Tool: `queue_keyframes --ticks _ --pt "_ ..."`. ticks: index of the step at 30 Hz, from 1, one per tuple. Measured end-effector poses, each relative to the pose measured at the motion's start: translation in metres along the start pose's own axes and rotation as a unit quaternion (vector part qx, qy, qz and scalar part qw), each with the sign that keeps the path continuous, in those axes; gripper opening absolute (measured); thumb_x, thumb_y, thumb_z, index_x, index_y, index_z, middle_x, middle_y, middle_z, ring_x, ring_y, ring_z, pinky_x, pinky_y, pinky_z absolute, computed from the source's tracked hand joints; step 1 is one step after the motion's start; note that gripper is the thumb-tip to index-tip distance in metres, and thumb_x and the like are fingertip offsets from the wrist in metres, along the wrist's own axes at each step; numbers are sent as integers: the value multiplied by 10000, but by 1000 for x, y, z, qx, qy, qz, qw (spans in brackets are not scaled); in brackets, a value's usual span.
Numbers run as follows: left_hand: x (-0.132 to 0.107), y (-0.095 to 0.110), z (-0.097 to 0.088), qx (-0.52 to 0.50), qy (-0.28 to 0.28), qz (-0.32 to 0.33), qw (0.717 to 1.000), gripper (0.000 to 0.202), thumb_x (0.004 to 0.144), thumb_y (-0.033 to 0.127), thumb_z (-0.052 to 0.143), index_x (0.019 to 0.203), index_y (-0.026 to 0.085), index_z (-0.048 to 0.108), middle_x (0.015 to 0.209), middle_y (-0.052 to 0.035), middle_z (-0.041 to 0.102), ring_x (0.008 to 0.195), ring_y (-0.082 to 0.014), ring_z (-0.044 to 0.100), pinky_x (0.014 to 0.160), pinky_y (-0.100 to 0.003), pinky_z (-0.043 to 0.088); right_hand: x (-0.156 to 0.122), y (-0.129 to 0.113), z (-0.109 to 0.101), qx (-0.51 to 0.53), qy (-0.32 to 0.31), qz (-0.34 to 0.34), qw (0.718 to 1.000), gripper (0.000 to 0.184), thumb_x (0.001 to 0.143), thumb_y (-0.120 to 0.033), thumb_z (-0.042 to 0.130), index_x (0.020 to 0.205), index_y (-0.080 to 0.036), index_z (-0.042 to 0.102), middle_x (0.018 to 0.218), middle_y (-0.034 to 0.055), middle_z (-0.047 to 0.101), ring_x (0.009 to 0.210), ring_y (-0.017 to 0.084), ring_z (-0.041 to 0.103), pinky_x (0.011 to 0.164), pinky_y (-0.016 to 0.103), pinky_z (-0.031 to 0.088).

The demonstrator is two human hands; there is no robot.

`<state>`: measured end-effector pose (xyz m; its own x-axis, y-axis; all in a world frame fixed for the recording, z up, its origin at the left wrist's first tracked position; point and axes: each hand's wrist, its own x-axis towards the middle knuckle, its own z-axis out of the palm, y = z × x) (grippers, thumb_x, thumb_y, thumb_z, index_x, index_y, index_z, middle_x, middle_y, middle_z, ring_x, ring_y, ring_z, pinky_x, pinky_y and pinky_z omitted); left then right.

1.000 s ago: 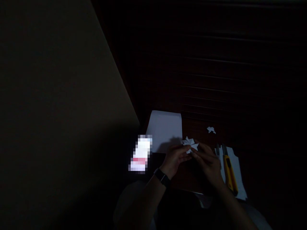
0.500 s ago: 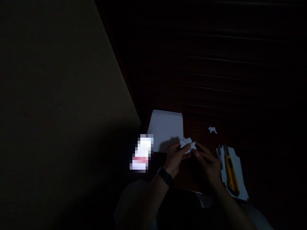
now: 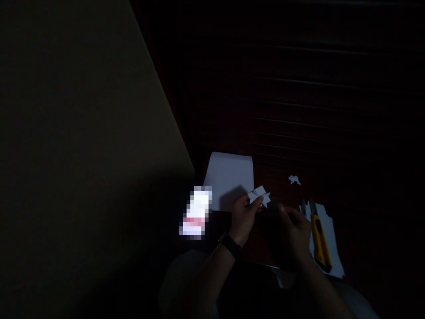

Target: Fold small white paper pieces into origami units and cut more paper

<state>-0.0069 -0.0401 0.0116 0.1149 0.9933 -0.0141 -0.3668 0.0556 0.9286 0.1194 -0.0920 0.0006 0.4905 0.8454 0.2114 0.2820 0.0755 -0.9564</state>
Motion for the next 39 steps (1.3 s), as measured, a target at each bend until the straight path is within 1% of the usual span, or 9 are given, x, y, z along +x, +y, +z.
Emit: queue_keyframes --ticks 2,4,9,12,16,25,30,34,39 --pt "0 -3 1 16 -5 8 1000 314 728 386 667 897 121 665 884 -98 695 797 -203 654 709 -303 517 1 0 0 31 -62 50 996 246 816 -395 574 842 -175 682 754 45 661 717 208 579 646 308 433" --pt "-1 -5 1 32 -14 6 999 311 737 387 657 908 127 662 894 -96 694 811 -208 654 709 -300 515 2 0 0 64 -103 71 990 242 803 -395 591 845 -176 684 774 44 662 735 205 575 657 296 424" --pt "-3 -9 3 55 -21 3 998 307 747 382 649 916 126 660 895 -101 693 827 -224 652 685 -298 520 1 3 3 114 -131 101 980 239 781 -395 614 810 -167 680 750 47 651 704 201 569 637 294 417" --pt "-3 -8 3 51 -23 -1 998 305 749 377 647 918 124 660 901 -104 692 833 -228 652 687 -301 524 1 5 3 120 -136 102 978 230 779 -387 616 787 -165 676 754 55 656 716 205 575 646 299 419" --pt "-3 -7 4 45 -17 -15 999 301 739 369 657 915 125 666 887 -105 695 799 -226 660 661 -300 529 2 5 3 100 -148 86 980 224 789 -384 606 731 -172 655 787 61 670 764 214 586 707 311 419" --pt "-7 -9 9 24 11 -20 999 256 737 327 661 885 118 659 895 -115 691 810 -234 660 687 -316 529 0 11 5 100 -141 88 981 245 783 -404 599 703 -176 636 753 56 664 714 206 577 661 301 421" --pt "-7 -11 9 29 24 -24 999 248 727 318 669 875 119 660 884 -114 693 805 -234 660 685 -313 525 -3 14 7 93 -143 78 982 235 797 -391 580 747 -170 646 757 60 659 708 203 572 646 299 420" --pt "-7 -13 8 35 13 -19 999 240 731 330 664 857 125 657 869 -105 692 792 -226 658 673 -304 519 -5 11 7 66 -130 58 988 217 813 -367 566 774 -171 652 749 47 654 704 192 563 651 286 414" --pt "-8 -11 8 23 4 -24 999 244 730 338 666 849 125 654 854 -97 690 784 -217 655 659 -291 512 -7 8 8 52 -121 51 990 198 817 -336 561 814 -162 656 791 66 666 724 204 576 663 294 423"
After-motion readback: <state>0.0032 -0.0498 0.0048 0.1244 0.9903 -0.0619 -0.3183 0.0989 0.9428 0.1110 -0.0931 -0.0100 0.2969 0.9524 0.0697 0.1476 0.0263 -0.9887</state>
